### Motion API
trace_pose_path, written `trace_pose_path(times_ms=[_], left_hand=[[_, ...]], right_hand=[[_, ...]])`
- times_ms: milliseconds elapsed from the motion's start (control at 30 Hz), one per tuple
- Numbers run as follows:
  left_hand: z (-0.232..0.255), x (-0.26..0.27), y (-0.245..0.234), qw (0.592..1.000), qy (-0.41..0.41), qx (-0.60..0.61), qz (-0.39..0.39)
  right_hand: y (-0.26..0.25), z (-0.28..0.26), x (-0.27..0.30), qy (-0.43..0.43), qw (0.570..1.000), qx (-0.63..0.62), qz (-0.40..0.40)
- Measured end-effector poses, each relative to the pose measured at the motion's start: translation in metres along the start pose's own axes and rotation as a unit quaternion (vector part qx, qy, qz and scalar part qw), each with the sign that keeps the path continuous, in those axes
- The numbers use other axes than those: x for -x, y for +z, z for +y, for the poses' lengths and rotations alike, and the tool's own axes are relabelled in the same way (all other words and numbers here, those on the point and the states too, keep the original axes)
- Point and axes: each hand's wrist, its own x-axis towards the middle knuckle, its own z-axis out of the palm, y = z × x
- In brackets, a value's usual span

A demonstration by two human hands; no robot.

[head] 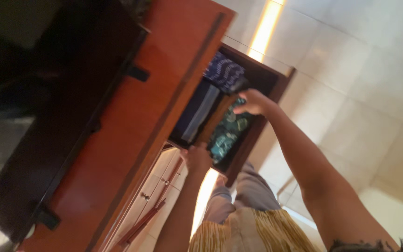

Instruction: The person folds several items of clothing on a table and places them one by one into an open dresser drawer.

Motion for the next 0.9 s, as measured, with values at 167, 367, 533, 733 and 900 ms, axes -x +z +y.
trace_pose_path(times_ms=[167,367,533,733,900], left_hand=[[0.019,-0.018,0.007,0.994,0.019,-0.057,-0.088],[0.039,-0.046,0.033,0.981,0.019,-0.096,-0.166],[0.04,-0.06,0.047,0.976,0.018,-0.1,-0.191],[0.051,-0.052,0.022,0.974,0.0,-0.108,-0.198],[0.088,-0.031,0.014,0.984,-0.01,0.16,-0.078]], right_hand=[[0.045,0.055,-0.046,0.025,0.986,0.1,-0.131],[0.067,0.056,-0.056,0.027,0.985,0.077,-0.154],[0.061,0.019,-0.049,0.077,0.951,0.201,-0.223],[0.054,-0.005,-0.034,0.143,0.929,0.283,-0.191],[0.098,0.074,-0.063,-0.009,0.97,0.183,-0.16]])
